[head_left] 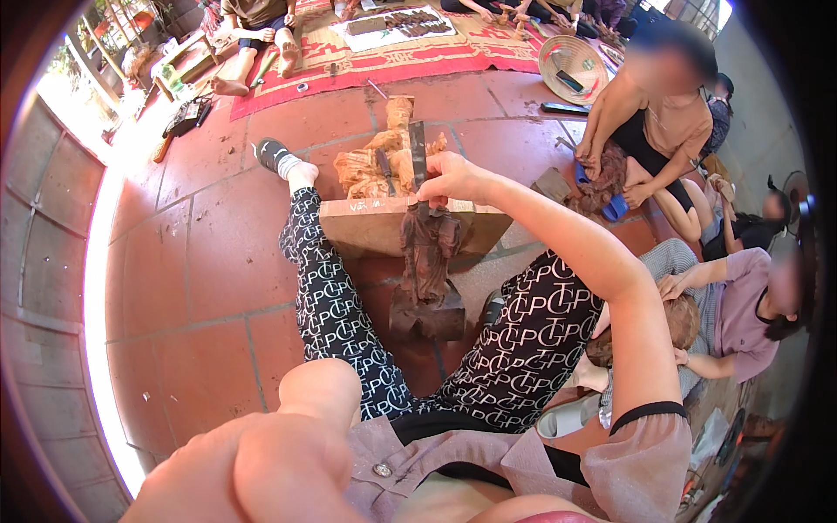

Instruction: The person sits on the floor and uses a small knife to carve a piece of wood mounted on a wooden block. They repeatedly scrape and shape the wood surface, occasionally adjusting their grip and the wood's position.

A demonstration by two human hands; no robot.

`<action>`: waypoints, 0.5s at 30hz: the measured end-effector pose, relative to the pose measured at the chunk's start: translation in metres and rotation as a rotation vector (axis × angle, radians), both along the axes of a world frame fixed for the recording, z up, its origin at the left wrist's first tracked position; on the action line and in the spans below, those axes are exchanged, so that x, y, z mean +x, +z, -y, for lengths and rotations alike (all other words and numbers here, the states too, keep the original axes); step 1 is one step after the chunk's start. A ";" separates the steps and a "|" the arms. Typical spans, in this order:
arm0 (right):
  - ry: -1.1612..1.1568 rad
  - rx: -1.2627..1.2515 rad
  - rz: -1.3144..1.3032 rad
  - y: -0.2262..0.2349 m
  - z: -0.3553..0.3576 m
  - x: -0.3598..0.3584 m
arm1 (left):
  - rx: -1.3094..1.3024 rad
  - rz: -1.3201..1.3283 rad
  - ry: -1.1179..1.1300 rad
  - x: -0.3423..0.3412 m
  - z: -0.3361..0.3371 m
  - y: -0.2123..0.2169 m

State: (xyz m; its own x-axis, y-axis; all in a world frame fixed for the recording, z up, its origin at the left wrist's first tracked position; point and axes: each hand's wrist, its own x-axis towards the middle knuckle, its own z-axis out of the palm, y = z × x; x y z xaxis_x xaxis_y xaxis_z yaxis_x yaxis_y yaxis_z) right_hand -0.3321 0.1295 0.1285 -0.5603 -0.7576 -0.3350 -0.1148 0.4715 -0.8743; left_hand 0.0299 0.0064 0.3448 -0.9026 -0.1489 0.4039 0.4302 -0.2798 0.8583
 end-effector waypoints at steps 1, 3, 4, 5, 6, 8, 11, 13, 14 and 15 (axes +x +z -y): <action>0.006 -0.021 0.028 -0.002 0.002 0.000 | 0.021 -0.035 -0.002 -0.002 0.000 -0.004; 0.000 -0.043 0.062 -0.004 0.004 0.002 | 0.058 -0.082 0.004 -0.010 -0.005 -0.011; -0.011 -0.044 0.066 -0.003 0.005 0.003 | 0.068 -0.093 0.011 -0.014 -0.007 -0.011; -0.020 -0.045 0.071 -0.003 0.006 0.005 | 0.080 -0.100 0.021 -0.017 -0.009 -0.011; -0.014 -0.062 0.080 0.001 0.006 0.007 | 0.085 -0.101 0.027 -0.021 -0.012 -0.011; 0.005 -0.096 0.099 0.009 0.007 0.012 | 0.095 -0.102 0.046 -0.024 -0.014 -0.010; -0.025 -0.092 0.058 0.002 -0.001 0.007 | 0.132 -0.072 0.074 -0.027 -0.019 -0.006; -0.029 -0.067 0.043 0.001 -0.001 0.007 | 0.151 -0.035 0.151 -0.028 -0.028 0.001; -0.032 -0.053 0.035 0.000 -0.001 0.008 | 0.164 -0.027 0.186 -0.030 -0.032 0.003; -0.026 -0.057 0.043 0.001 0.001 0.008 | 0.151 -0.155 0.106 -0.036 -0.030 0.000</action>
